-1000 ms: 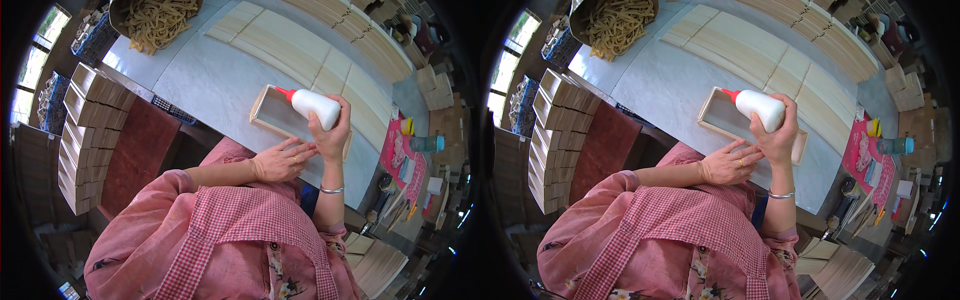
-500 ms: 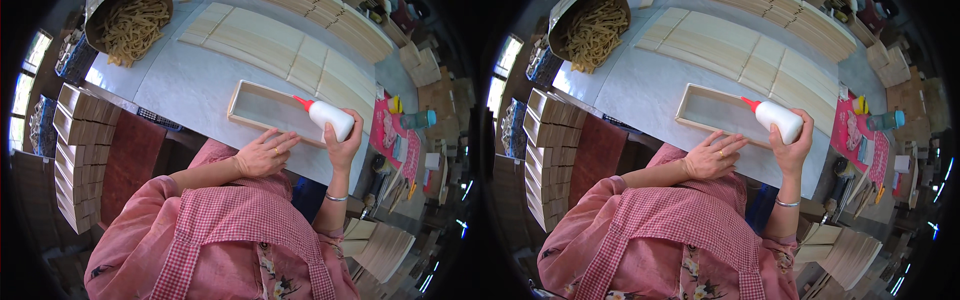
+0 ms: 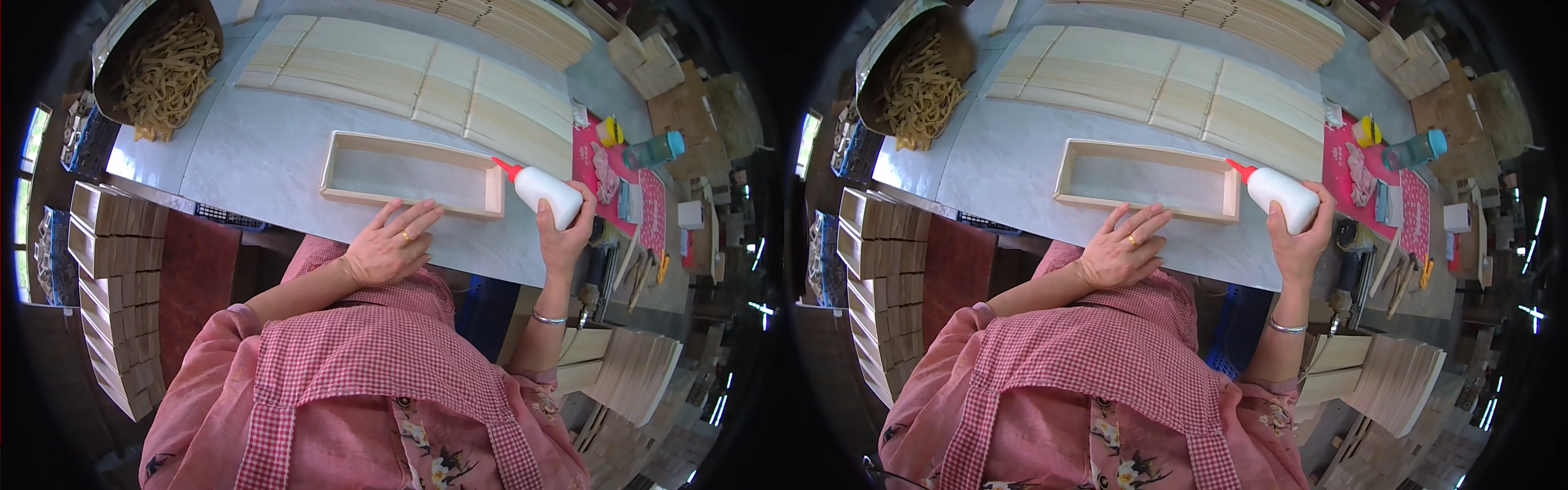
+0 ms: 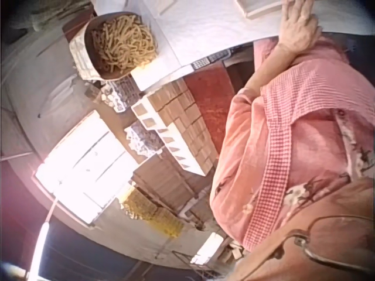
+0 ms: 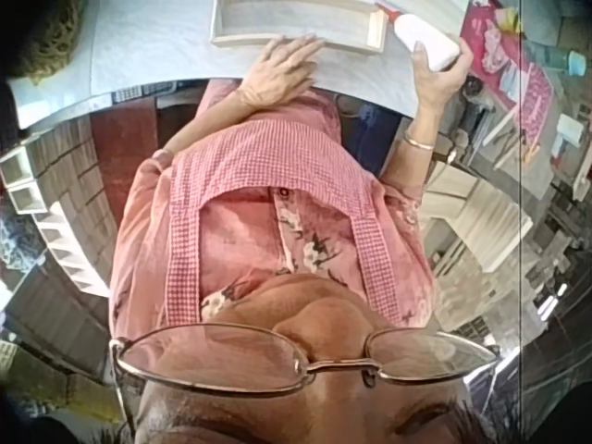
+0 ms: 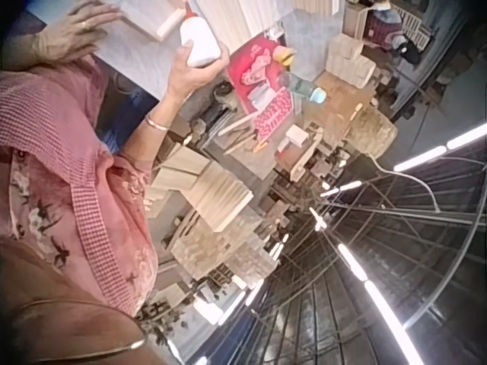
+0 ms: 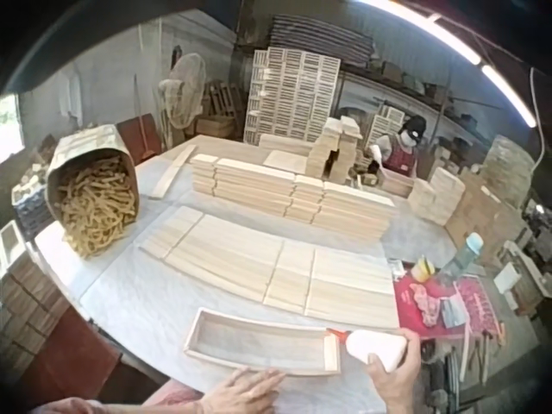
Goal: Assembling wooden boxes by applying glue to wooden slats and securing them with a pneumatic nail gun.
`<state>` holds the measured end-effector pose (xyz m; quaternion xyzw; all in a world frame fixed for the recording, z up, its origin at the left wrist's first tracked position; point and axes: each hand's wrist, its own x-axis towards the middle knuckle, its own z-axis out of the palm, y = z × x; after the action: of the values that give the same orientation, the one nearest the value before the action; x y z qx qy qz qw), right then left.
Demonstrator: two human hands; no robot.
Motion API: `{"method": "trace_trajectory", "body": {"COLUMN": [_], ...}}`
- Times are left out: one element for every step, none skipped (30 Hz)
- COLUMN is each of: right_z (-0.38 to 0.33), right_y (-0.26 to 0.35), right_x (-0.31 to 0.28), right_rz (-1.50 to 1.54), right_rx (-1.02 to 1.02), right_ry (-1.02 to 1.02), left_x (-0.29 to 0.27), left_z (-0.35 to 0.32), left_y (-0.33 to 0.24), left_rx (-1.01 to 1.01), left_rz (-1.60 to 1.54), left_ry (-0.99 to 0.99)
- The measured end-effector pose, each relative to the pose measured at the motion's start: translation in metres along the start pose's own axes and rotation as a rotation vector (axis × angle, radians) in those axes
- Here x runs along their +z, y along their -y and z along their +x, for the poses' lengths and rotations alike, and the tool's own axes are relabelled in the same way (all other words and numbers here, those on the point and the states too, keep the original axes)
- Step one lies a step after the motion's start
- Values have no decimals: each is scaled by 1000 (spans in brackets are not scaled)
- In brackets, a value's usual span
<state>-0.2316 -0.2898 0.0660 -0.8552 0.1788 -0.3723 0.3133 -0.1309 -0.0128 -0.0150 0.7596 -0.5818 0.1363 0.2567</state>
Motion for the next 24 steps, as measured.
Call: {"method": "trace_trajectory", "body": {"right_z": [0,0,-1,-1,-2,-3,-4,-5,-7,-8,-10,-11,-13,-16,-20,-25,-29,-33,-37,-42,-46,-50,-54,-57], "right_y": [-2,-3,-4,-4,-4,-4,-5,-5,-4,-3,-3,-2,-1,0,1,3,5,7,10,14,17,20,22,23], "right_x": [-3,-6,-8,-9,-10,-10,-12,-14,-16,-18,-20,-22,-24,-27,-30,-34,-37,-40,-43,-46,-48,-51,-53,-55], "right_rz": [-12,-23,-29,-27,-24,-21,-18,-20,-25,-29,-35,-40,-43,-36,-29,-22,-15,-20,-15,-10,-6,-1,-2,-1], "right_rx": [2,4,6,14,21,29,37,40,37,34,31,28,30,34,38,42,45,48,60,72,85,96,97,108], "right_ry": [-7,-14,-18,-21,-23,-25,-28,-28,-26,-23,-21,-18,-16,-9,-2,4,11,12,12,12,12,12,15,21], "left_x": [-1,-1,0,0,1,1,2,2,2,2,3,3,3,3,3,2,2,2,2,2,2,3,3,3], "left_z": [1,1,1,1,0,0,0,0,0,0,1,1,1,1,1,1,1,0,0,0,0,-1,-1,-2], "left_y": [-1,-1,-1,-1,-2,-2,-3,-3,-3,-3,-3,-3,-3,-3,-3,-3,-3,-3,-3,-2,-1,-1,-1,-1], "left_rx": [-2,-5,0,-5,-11,-16,-22,-21,-21,-21,-22,-22,-23,-25,-26,-27,-29,-28,-26,-25,-23,-22,-25,-27], "left_rz": [-5,-11,-16,-14,-12,-9,-7,-9,-7,-6,-4,-3,-8,-8,-9,-10,-11,-16,-11,-6,-1,4,2,-9], "left_ry": [0,-1,-1,-2,-2,-2,-2,0,2,3,5,7,8,9,10,10,11,12,19,26,33,40,40,28]}}
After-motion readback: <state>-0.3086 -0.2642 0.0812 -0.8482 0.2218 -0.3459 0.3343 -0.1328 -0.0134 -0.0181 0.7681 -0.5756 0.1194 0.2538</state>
